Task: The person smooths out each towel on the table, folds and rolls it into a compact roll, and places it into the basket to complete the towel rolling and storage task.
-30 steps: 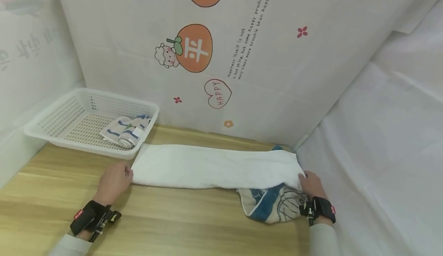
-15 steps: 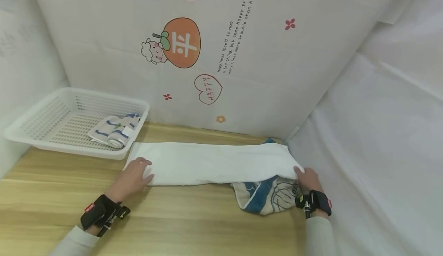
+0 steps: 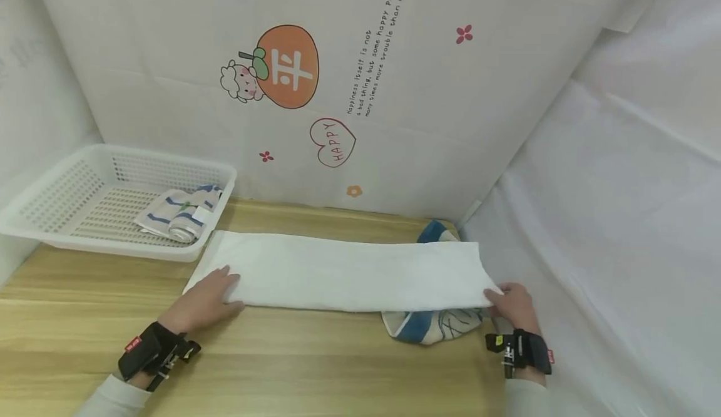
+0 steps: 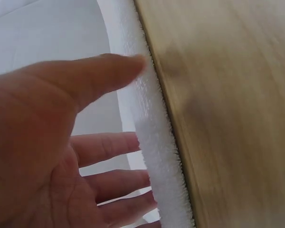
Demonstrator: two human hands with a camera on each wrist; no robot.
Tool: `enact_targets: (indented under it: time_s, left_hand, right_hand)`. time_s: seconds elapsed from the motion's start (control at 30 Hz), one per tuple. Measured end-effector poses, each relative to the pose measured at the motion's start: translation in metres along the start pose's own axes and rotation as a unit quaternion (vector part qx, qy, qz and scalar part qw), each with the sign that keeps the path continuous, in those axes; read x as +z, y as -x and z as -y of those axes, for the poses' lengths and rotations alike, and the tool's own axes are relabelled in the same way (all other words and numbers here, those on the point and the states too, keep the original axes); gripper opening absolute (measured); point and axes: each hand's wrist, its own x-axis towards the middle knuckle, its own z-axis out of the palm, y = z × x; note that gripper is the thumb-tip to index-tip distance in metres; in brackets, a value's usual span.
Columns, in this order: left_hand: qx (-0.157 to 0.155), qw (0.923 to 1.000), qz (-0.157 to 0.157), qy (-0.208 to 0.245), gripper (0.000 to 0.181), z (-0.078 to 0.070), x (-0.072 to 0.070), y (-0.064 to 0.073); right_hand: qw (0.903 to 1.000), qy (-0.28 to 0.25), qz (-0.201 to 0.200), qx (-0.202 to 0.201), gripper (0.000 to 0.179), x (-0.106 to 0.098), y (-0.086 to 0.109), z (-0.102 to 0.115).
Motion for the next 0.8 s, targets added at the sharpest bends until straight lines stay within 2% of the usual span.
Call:
enact_targets:
  time_s: [0.07, 0.17, 0.33, 0.57, 0.8]
  left_hand:
    - [0.001, 0.9999, -0.009, -0.006, 0.055, 0.001, 0.0, 0.0]
    - [0.004, 0.9997, -0.018, -0.017, 0.05, 0.004, 0.002, -0.001]
    - [0.003, 0.9992, -0.018, -0.035, 0.048, 0.008, 0.004, -0.003]
    - [0.005, 0.9991, -0.016, -0.038, 0.046, 0.007, 0.001, -0.004]
    - [-0.002, 0.9997, -0.004, -0.025, 0.046, 0.005, -0.001, -0.001]
  right_hand:
    - [0.9995, 0.019, 0.023, 0.01, 0.07, 0.015, -0.007, -0.009]
    - [0.9995, 0.024, 0.019, 0.012, 0.078, 0.031, -0.016, -0.015]
    - [0.9999, 0.003, -0.003, 0.013, 0.088, 0.031, -0.028, -0.005]
    - [0.9998, 0.01, -0.018, -0.004, 0.072, 0.026, -0.038, 0.016]
    - [0.9997, 0.017, -0.016, 0.004, 0.061, 0.029, -0.039, 0.018]
